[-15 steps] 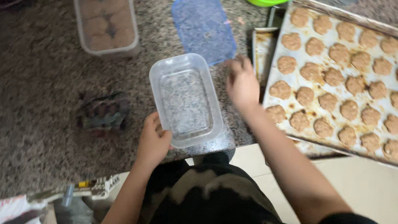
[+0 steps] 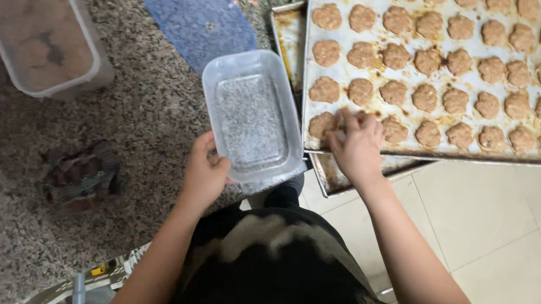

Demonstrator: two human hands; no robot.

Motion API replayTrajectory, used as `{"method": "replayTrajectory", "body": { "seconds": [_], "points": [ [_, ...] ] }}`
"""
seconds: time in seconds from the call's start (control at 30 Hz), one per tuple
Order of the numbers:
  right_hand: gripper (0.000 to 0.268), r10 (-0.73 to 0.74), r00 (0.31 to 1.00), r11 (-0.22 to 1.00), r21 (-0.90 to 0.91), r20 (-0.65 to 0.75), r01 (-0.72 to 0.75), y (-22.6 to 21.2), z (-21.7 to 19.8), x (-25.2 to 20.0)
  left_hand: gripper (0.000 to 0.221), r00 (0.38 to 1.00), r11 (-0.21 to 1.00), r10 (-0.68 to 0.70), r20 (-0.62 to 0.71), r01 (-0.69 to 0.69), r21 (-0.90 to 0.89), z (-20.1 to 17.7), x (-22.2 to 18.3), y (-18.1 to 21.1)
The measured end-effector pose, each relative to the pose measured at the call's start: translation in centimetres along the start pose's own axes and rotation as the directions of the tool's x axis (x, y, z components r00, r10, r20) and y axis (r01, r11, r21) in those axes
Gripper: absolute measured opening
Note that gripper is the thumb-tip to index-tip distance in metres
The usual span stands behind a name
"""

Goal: The person sorts cookies from baking trays into plastic containers by hand, then closes the lids and moves the trays.

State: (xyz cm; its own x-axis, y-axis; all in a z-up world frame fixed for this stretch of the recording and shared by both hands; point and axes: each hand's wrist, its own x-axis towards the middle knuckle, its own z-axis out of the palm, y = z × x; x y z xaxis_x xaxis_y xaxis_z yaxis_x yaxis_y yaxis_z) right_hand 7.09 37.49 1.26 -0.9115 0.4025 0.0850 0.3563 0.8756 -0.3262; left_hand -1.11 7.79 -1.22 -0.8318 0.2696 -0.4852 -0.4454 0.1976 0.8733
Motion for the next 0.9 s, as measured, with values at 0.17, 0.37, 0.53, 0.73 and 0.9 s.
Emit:
{"method": "replayTrajectory", "body": {
  "seconds": [0.17,0.37,0.53,0.73,0.9],
  "points": [
    [0.054,0.112,0.985,0.993,-0.039,0.134,-0.108,0.4,1.6,0.2,0.058,1.000,0.999,-0.013,0.021,0.014,-0.052,0.4,1.1,-0.4],
    [0.040,0.176,0.976,0.971,0.139,0.131,-0.194,0.2,0.4,0.9,0.048,1.000,0.999,-0.026,0.009,0.026,-0.027,-0.8,1.5,-0.7],
    [0.018,0.112,0.986,0.983,0.133,0.127,-0.128,-2.2,-3.9,1.8,0.042,0.990,0.989,0.139,0.004,-0.138,-0.044,-1.3,2.5,-1.5],
    [0.021,-0.007,1.000,0.969,0.246,0.011,0.004,-7.4,-4.9,5.1,0.043,0.995,0.995,0.103,0.009,-0.103,-0.014,-1.6,3.8,-2.4],
    [0.019,-0.155,0.979,0.831,0.554,0.136,0.054,-11.2,4.1,9.1,0.048,0.985,0.981,0.174,-0.007,-0.173,0.083,-1.3,3.5,-2.2]
  ]
}}
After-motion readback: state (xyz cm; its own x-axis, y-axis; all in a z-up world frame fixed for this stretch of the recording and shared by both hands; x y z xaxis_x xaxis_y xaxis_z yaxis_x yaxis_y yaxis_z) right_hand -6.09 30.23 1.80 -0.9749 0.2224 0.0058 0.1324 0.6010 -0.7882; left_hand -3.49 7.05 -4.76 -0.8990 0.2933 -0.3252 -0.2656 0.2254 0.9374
